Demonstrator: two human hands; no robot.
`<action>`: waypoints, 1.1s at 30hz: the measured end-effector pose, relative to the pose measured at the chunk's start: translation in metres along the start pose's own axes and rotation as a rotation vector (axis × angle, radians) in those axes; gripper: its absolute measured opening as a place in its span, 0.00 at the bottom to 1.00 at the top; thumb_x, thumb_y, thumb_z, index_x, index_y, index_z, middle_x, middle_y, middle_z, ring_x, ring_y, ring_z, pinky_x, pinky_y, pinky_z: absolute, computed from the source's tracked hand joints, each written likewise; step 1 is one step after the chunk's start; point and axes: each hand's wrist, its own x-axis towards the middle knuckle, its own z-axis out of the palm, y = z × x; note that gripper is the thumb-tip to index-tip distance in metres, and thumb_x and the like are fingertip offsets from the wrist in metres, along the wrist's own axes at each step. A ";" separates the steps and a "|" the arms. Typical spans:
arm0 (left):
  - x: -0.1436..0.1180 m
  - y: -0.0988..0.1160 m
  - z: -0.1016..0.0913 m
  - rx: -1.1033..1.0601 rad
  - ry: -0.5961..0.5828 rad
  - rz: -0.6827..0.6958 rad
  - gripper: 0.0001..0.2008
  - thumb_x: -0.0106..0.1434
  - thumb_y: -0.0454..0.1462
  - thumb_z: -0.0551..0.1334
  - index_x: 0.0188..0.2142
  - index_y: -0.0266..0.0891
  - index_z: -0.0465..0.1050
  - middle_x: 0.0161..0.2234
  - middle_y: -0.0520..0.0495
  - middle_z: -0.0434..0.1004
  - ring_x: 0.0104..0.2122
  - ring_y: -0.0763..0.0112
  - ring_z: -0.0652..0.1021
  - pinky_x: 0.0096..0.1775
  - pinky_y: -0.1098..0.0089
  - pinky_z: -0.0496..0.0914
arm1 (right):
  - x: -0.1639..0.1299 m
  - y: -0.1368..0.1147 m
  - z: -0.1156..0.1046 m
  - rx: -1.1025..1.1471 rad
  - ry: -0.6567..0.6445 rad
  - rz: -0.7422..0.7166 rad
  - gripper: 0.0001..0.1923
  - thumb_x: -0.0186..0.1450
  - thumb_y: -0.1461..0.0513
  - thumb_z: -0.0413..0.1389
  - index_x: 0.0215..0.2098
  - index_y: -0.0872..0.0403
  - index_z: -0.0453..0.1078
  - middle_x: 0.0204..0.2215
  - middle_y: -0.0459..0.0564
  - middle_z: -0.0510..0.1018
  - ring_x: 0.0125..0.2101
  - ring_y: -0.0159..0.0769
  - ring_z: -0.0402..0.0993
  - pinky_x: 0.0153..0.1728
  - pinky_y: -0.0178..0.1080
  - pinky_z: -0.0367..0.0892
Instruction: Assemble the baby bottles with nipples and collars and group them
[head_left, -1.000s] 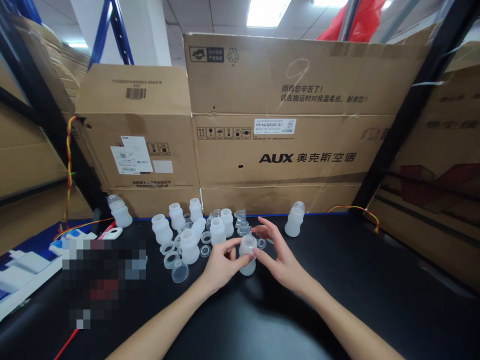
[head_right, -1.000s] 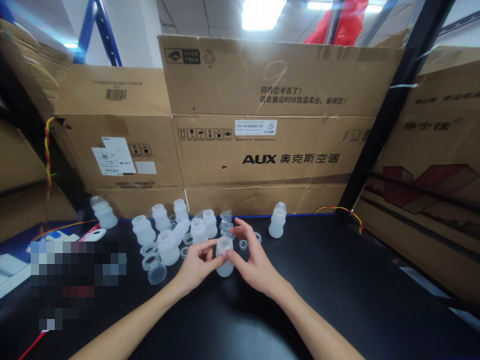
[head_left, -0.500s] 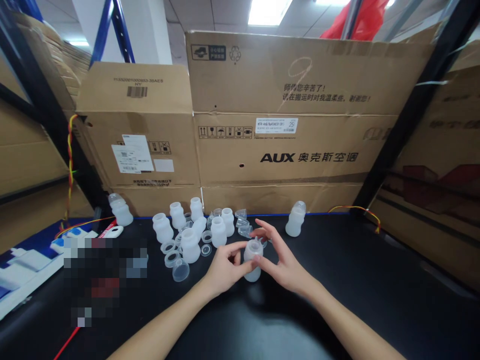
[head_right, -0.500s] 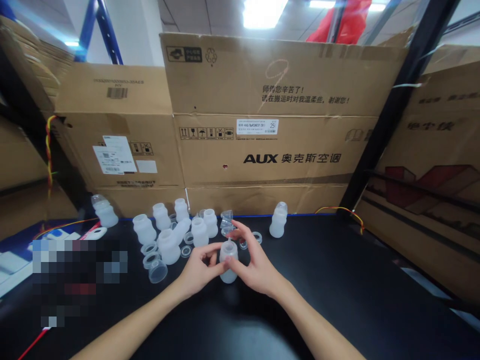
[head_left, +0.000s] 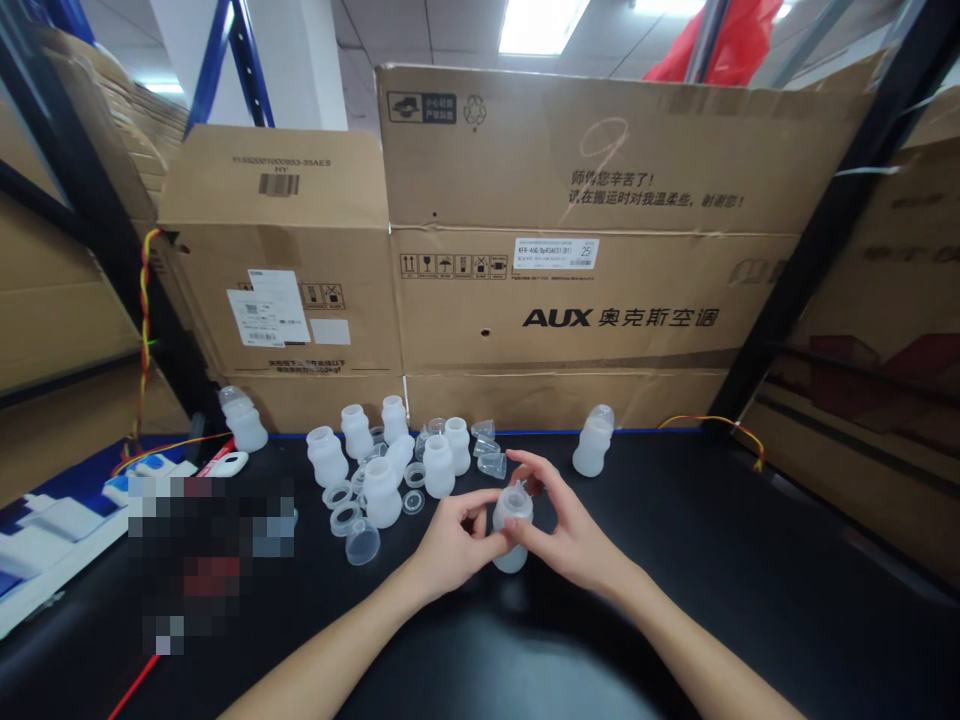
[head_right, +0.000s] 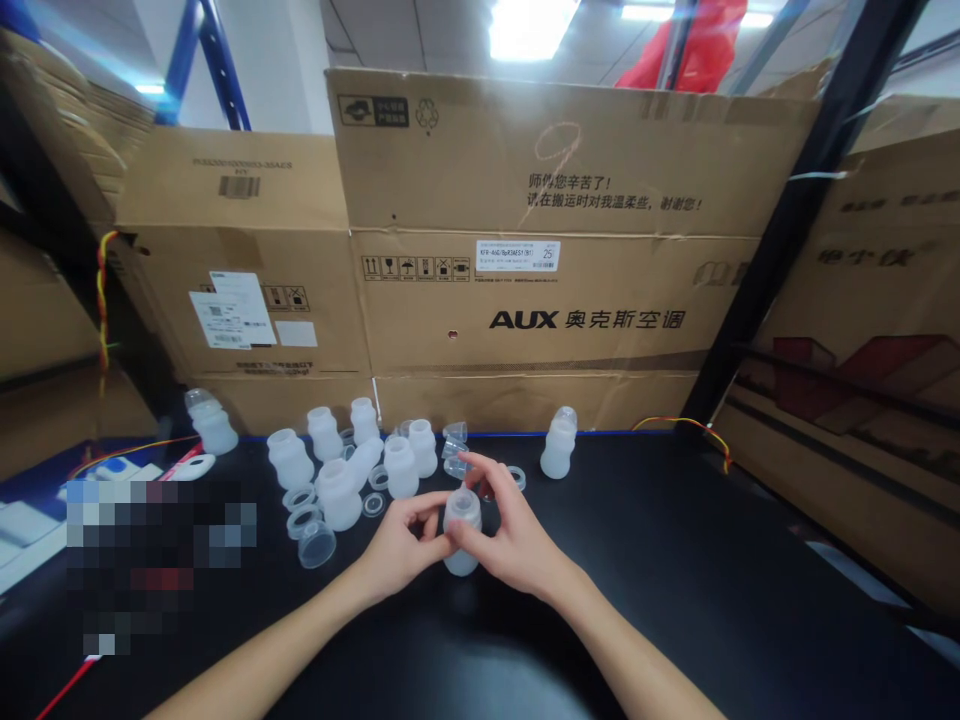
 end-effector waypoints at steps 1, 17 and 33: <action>0.000 -0.001 0.000 0.004 -0.009 0.001 0.25 0.57 0.45 0.71 0.52 0.36 0.78 0.18 0.62 0.54 0.22 0.80 0.55 0.27 0.74 0.51 | 0.000 0.001 0.000 -0.017 0.003 -0.009 0.34 0.67 0.57 0.58 0.69 0.47 0.54 0.49 0.51 0.69 0.48 0.38 0.67 0.54 0.42 0.64; -0.001 -0.003 -0.001 0.028 -0.011 -0.007 0.26 0.58 0.49 0.71 0.51 0.38 0.79 0.18 0.62 0.54 0.21 0.81 0.55 0.28 0.74 0.51 | 0.000 0.002 -0.002 -0.056 -0.032 -0.116 0.32 0.70 0.57 0.54 0.70 0.46 0.53 0.51 0.53 0.70 0.49 0.41 0.67 0.58 0.48 0.61; -0.001 -0.004 -0.001 0.007 -0.046 0.017 0.27 0.58 0.44 0.71 0.54 0.36 0.77 0.18 0.62 0.54 0.21 0.80 0.55 0.28 0.74 0.53 | 0.001 0.000 -0.006 -0.109 0.019 -0.036 0.31 0.65 0.55 0.62 0.64 0.48 0.62 0.45 0.51 0.72 0.46 0.40 0.67 0.55 0.46 0.64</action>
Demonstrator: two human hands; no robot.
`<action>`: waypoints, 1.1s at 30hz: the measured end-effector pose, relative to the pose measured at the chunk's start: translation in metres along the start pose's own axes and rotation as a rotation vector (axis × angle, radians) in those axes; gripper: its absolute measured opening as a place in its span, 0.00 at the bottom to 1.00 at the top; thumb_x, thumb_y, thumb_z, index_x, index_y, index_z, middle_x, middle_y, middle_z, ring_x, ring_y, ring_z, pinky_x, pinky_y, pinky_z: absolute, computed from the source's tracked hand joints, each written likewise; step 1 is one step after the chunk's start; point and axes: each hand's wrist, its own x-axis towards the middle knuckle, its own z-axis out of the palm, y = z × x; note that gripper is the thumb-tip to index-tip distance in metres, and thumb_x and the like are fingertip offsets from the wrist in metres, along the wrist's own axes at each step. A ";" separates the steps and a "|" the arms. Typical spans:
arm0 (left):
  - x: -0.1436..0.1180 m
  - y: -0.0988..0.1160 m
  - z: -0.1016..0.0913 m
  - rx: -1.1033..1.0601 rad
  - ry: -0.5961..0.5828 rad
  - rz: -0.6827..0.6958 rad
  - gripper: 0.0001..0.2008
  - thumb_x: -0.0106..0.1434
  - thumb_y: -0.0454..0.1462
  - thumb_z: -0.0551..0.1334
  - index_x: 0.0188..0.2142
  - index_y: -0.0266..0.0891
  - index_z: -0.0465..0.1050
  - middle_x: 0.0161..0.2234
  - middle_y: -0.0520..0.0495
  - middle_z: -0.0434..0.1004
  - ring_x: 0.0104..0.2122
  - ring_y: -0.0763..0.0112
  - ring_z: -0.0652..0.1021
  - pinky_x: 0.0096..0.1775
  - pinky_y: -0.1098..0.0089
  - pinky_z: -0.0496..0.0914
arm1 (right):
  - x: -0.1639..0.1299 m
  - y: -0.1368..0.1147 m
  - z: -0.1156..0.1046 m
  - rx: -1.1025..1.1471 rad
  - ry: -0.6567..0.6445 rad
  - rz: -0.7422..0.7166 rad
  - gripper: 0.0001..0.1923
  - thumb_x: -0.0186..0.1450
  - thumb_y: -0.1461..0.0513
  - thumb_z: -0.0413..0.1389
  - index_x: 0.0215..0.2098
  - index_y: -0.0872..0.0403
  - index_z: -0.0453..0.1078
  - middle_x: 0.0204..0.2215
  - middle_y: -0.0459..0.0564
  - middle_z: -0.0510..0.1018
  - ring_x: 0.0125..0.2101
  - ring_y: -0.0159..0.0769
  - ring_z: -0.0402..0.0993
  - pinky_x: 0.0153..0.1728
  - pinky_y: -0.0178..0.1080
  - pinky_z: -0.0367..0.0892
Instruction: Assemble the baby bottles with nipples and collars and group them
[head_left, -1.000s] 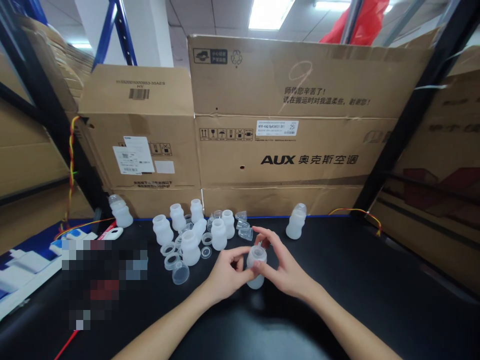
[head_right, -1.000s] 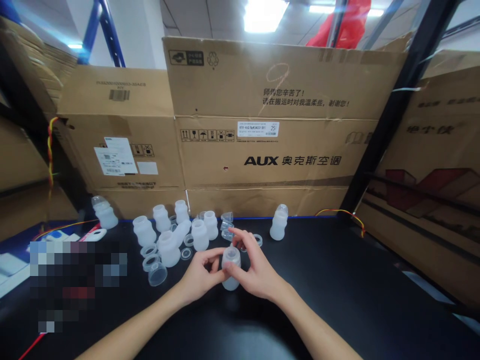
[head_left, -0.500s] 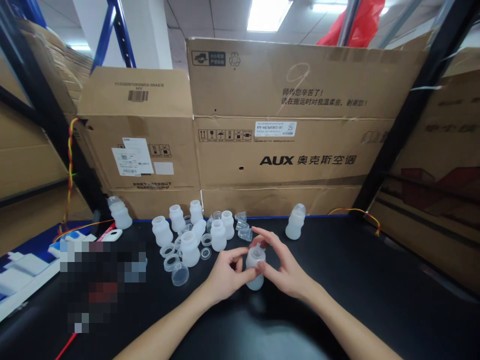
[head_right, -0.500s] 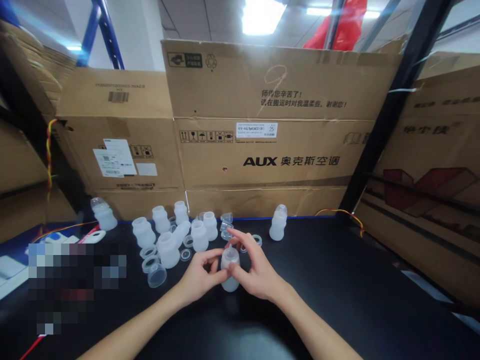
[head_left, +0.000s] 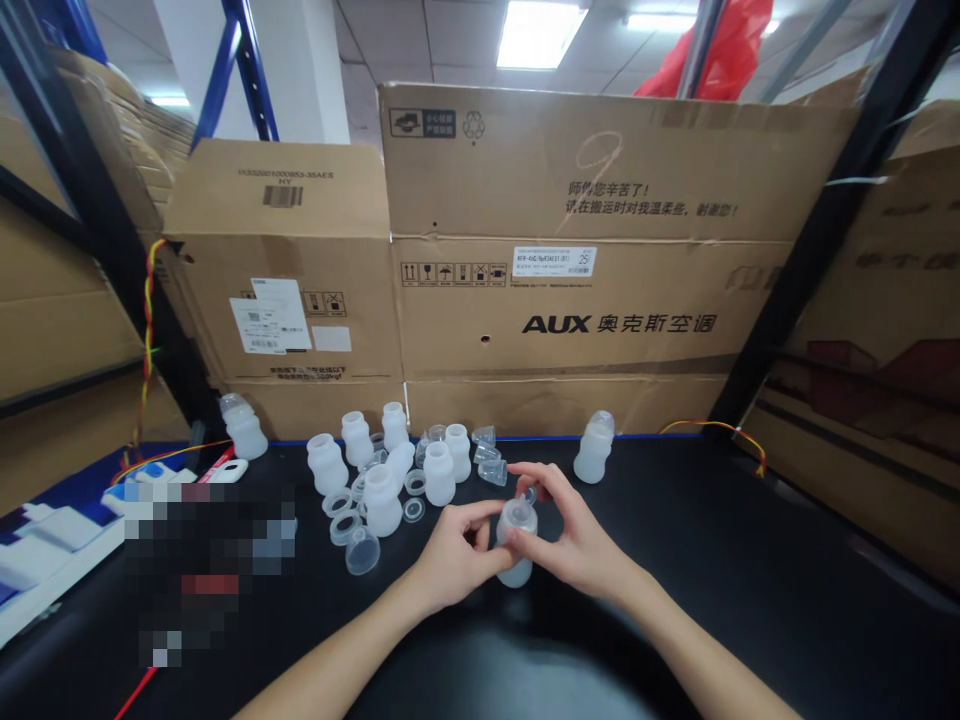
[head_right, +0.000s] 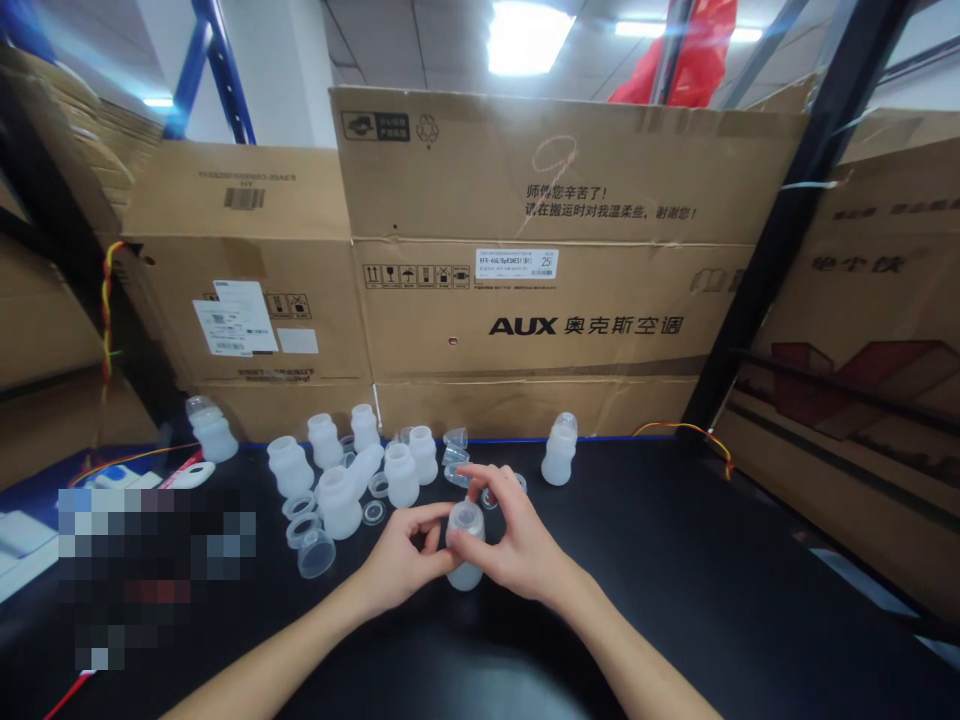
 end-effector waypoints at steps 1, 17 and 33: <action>0.000 0.000 0.000 0.002 0.002 -0.001 0.27 0.57 0.44 0.71 0.55 0.36 0.77 0.18 0.62 0.54 0.21 0.80 0.55 0.28 0.74 0.53 | 0.000 0.000 0.000 -0.010 0.003 -0.006 0.30 0.65 0.54 0.62 0.63 0.48 0.63 0.45 0.51 0.72 0.46 0.40 0.67 0.55 0.46 0.64; 0.000 0.003 0.000 0.030 0.018 -0.010 0.28 0.59 0.48 0.70 0.55 0.38 0.77 0.18 0.62 0.53 0.21 0.80 0.54 0.27 0.73 0.50 | 0.002 -0.003 -0.013 0.068 -0.133 -0.041 0.28 0.69 0.56 0.60 0.66 0.44 0.60 0.52 0.49 0.72 0.51 0.39 0.68 0.58 0.45 0.63; 0.000 0.005 0.000 0.005 0.013 -0.010 0.24 0.60 0.43 0.68 0.54 0.36 0.77 0.18 0.62 0.54 0.22 0.80 0.55 0.28 0.74 0.52 | 0.003 -0.002 -0.008 0.010 -0.005 0.002 0.27 0.66 0.58 0.63 0.61 0.46 0.63 0.48 0.49 0.73 0.50 0.39 0.68 0.57 0.44 0.64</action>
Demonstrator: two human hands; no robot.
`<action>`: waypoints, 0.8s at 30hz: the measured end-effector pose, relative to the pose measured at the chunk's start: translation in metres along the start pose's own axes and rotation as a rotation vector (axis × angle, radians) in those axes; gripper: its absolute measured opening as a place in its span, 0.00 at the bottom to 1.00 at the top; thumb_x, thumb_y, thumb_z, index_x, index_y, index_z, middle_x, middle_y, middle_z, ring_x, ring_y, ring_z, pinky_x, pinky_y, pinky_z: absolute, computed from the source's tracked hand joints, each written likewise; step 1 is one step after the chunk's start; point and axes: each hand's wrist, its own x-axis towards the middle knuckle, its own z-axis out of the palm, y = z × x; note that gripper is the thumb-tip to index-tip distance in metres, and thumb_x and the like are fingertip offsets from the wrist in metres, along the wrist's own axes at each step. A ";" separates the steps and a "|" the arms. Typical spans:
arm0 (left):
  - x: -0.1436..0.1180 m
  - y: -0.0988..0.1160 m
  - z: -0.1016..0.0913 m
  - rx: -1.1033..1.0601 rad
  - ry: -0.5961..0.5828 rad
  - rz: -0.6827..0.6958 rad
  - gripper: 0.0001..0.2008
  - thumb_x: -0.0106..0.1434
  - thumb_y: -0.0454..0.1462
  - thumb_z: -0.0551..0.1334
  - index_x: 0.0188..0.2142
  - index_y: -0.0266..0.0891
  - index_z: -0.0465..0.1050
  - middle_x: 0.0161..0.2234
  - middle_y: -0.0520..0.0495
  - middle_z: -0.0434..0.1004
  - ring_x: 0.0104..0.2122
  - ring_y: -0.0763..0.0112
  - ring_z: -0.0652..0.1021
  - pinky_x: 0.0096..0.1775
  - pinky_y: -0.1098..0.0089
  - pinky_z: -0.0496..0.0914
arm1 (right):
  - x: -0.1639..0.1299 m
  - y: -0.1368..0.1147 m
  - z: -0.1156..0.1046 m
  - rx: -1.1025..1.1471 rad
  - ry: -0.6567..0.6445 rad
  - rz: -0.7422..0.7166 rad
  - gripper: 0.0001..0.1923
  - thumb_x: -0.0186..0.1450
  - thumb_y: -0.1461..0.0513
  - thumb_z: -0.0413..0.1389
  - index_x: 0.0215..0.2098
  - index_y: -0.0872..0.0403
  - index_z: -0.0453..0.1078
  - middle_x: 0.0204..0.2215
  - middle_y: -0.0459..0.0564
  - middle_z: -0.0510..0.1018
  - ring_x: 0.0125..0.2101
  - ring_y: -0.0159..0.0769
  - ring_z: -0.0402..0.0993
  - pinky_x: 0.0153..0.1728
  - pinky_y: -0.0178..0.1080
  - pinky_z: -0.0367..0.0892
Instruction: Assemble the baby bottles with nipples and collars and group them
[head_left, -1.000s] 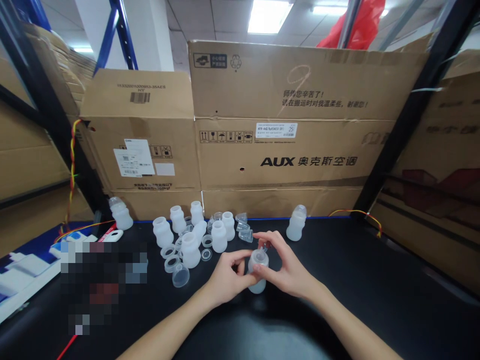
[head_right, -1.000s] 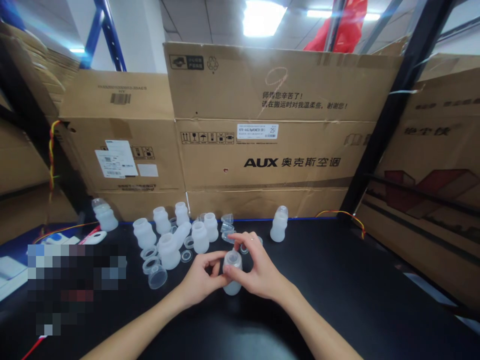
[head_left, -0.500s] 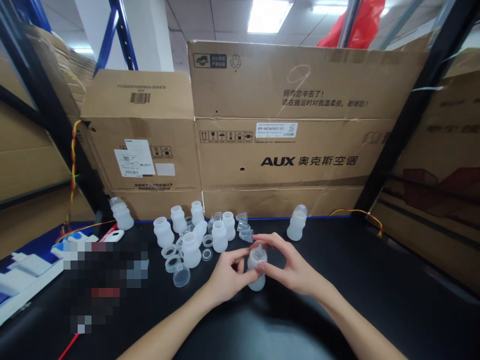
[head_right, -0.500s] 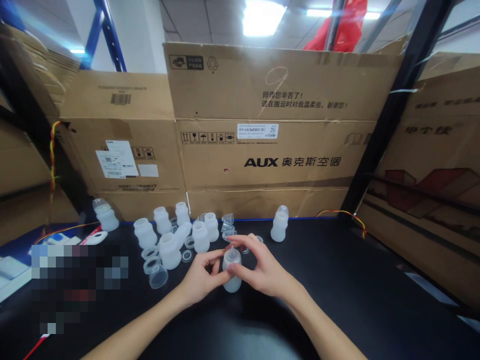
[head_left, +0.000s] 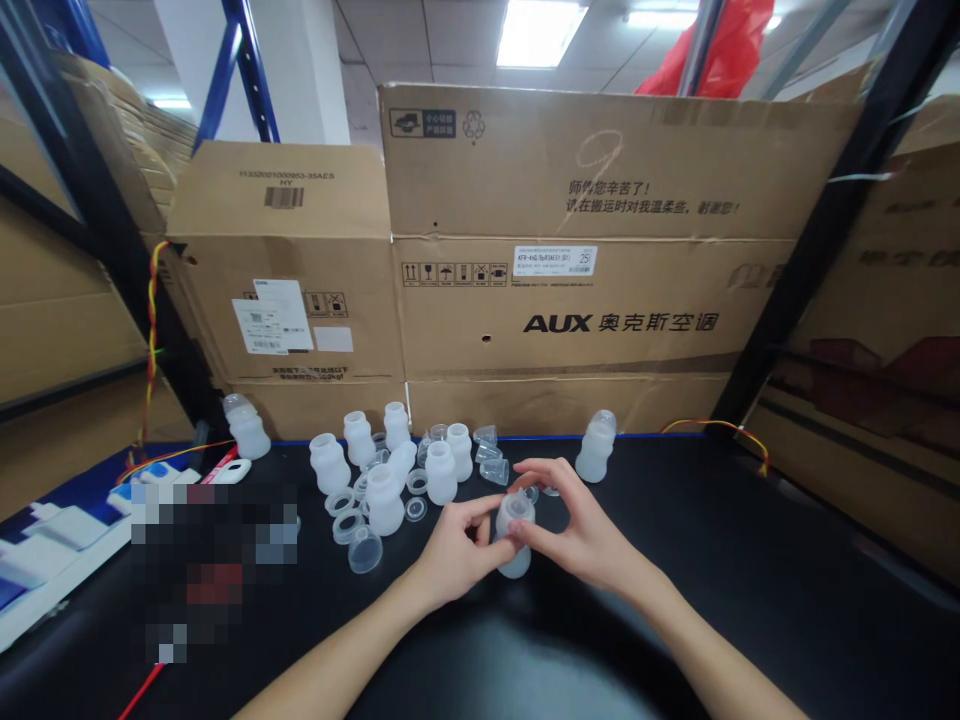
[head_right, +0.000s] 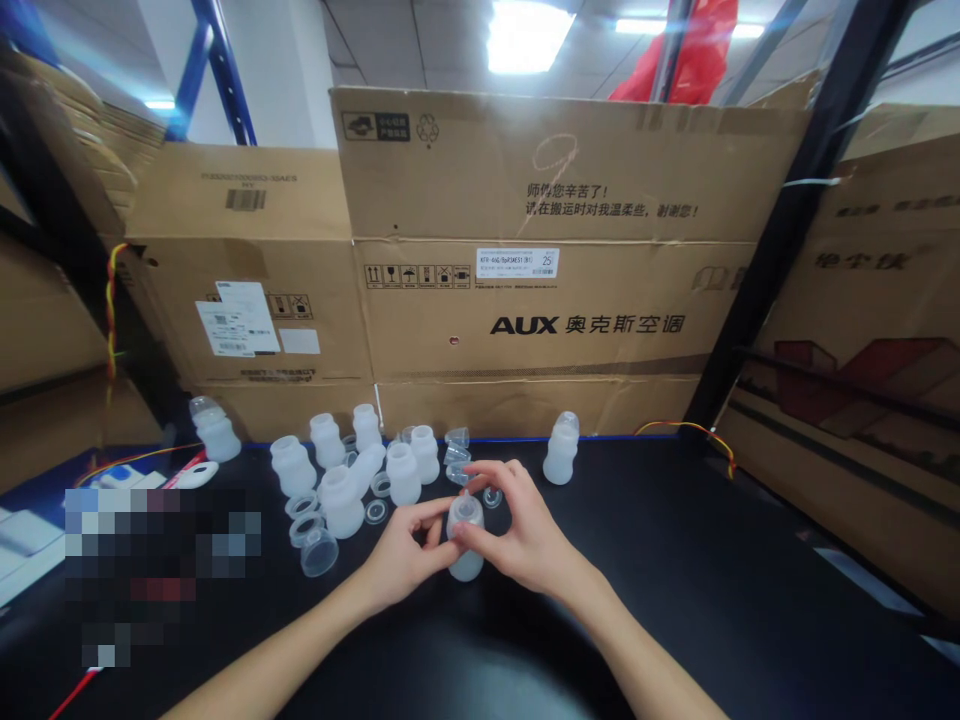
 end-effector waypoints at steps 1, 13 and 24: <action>0.000 0.000 0.000 -0.004 -0.009 0.006 0.24 0.60 0.41 0.68 0.55 0.36 0.77 0.18 0.62 0.53 0.22 0.80 0.54 0.28 0.74 0.52 | 0.000 0.001 0.002 -0.022 0.023 0.009 0.27 0.65 0.58 0.64 0.60 0.47 0.63 0.48 0.49 0.73 0.50 0.39 0.68 0.56 0.44 0.64; 0.003 -0.004 0.008 0.180 0.142 -0.039 0.24 0.60 0.48 0.68 0.55 0.46 0.77 0.19 0.61 0.59 0.22 0.79 0.58 0.29 0.75 0.56 | 0.003 0.005 0.004 -0.150 0.138 0.051 0.16 0.63 0.57 0.63 0.47 0.52 0.68 0.43 0.49 0.74 0.44 0.37 0.70 0.45 0.38 0.65; -0.001 -0.008 0.005 0.654 -0.013 0.036 0.12 0.65 0.46 0.63 0.43 0.48 0.82 0.23 0.56 0.76 0.25 0.74 0.75 0.34 0.72 0.62 | 0.002 0.049 -0.078 -0.490 0.152 0.322 0.20 0.61 0.48 0.61 0.45 0.51 0.74 0.38 0.47 0.77 0.27 0.31 0.69 0.29 0.33 0.62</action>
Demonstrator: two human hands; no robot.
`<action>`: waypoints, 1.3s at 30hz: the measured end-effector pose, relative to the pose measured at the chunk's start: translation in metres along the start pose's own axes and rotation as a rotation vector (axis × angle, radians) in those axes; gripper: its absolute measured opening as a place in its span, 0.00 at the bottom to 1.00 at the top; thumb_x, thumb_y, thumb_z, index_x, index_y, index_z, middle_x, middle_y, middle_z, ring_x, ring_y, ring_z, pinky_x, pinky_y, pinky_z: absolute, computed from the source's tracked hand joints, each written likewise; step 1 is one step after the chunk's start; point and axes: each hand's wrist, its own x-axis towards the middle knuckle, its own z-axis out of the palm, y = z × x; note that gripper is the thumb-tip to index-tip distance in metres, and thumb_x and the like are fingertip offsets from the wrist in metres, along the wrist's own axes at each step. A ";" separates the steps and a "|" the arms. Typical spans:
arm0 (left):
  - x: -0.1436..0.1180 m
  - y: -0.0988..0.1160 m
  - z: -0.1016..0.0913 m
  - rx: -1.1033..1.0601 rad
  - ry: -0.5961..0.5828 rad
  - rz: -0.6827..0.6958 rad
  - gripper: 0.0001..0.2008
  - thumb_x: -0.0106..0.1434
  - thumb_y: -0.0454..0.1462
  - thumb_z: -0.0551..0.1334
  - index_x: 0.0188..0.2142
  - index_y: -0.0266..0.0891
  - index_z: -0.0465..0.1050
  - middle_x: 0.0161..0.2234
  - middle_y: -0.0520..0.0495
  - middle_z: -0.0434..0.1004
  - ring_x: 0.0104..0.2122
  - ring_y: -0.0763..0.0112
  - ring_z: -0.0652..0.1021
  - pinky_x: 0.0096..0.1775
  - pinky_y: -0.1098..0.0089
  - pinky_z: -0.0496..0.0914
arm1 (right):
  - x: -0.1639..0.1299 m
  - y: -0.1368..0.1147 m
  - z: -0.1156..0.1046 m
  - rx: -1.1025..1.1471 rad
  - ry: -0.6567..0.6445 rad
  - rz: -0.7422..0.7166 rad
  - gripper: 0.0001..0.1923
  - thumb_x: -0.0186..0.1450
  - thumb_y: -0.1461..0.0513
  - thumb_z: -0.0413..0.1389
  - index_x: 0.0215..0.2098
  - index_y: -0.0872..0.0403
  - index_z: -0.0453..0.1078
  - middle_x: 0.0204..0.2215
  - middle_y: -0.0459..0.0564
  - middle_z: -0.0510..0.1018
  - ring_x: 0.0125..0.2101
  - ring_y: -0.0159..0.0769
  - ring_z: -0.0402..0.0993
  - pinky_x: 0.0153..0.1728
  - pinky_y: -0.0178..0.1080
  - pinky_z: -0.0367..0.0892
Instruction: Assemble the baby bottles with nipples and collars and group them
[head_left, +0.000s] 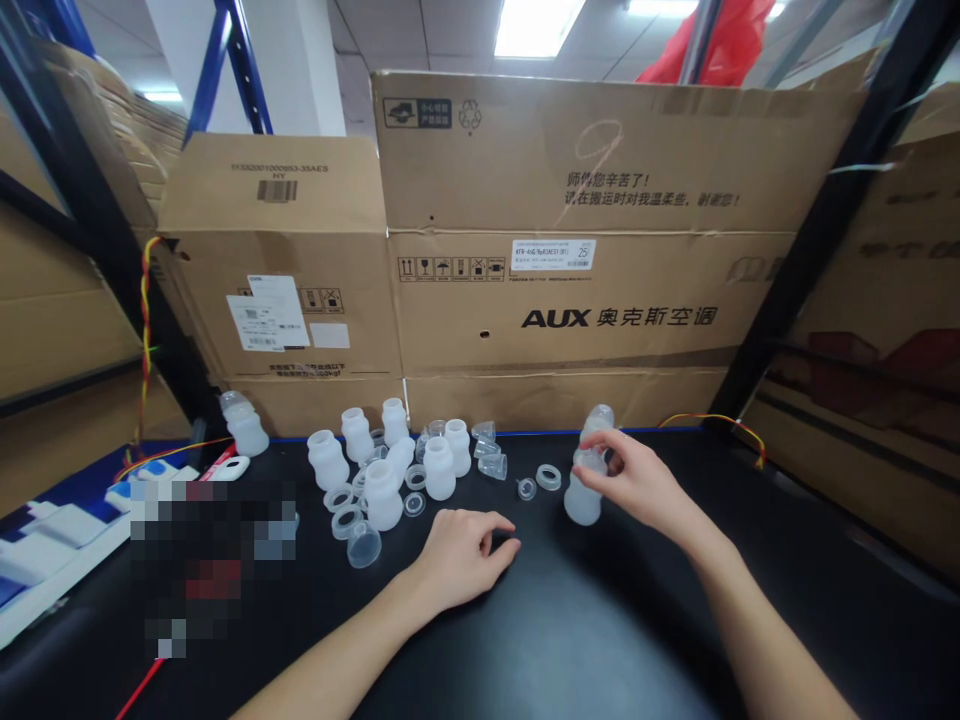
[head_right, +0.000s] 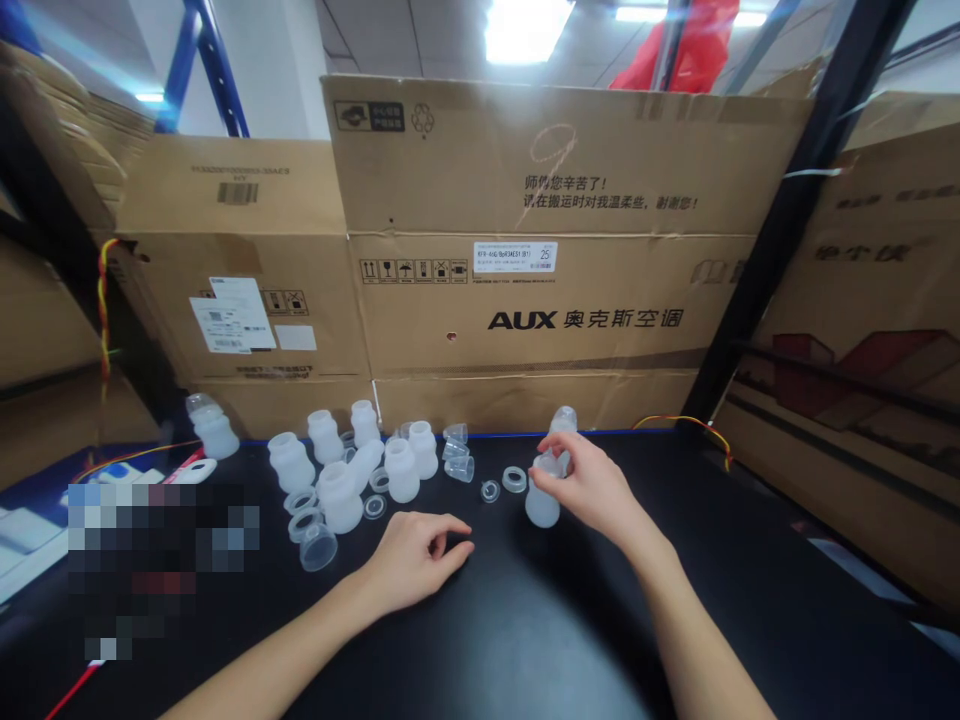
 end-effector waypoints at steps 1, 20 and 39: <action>0.000 0.000 0.000 0.016 -0.011 0.007 0.12 0.65 0.45 0.63 0.42 0.48 0.83 0.23 0.55 0.77 0.26 0.73 0.76 0.34 0.72 0.62 | 0.002 0.005 0.000 -0.008 0.031 0.023 0.20 0.61 0.48 0.61 0.45 0.50 0.74 0.39 0.47 0.77 0.26 0.30 0.69 0.29 0.33 0.63; -0.001 -0.001 0.000 0.076 -0.039 0.075 0.10 0.65 0.43 0.63 0.41 0.48 0.83 0.25 0.54 0.79 0.26 0.73 0.76 0.33 0.72 0.62 | 0.009 0.010 0.031 -0.112 0.246 -0.014 0.32 0.69 0.50 0.55 0.67 0.46 0.54 0.53 0.48 0.77 0.38 0.38 0.80 0.37 0.38 0.73; 0.002 -0.001 -0.001 -0.464 0.189 -0.021 0.15 0.65 0.47 0.63 0.45 0.42 0.81 0.28 0.51 0.75 0.27 0.75 0.71 0.31 0.74 0.65 | -0.010 -0.031 0.037 0.019 0.269 -0.314 0.12 0.72 0.57 0.51 0.46 0.53 0.73 0.42 0.52 0.76 0.28 0.30 0.72 0.33 0.34 0.68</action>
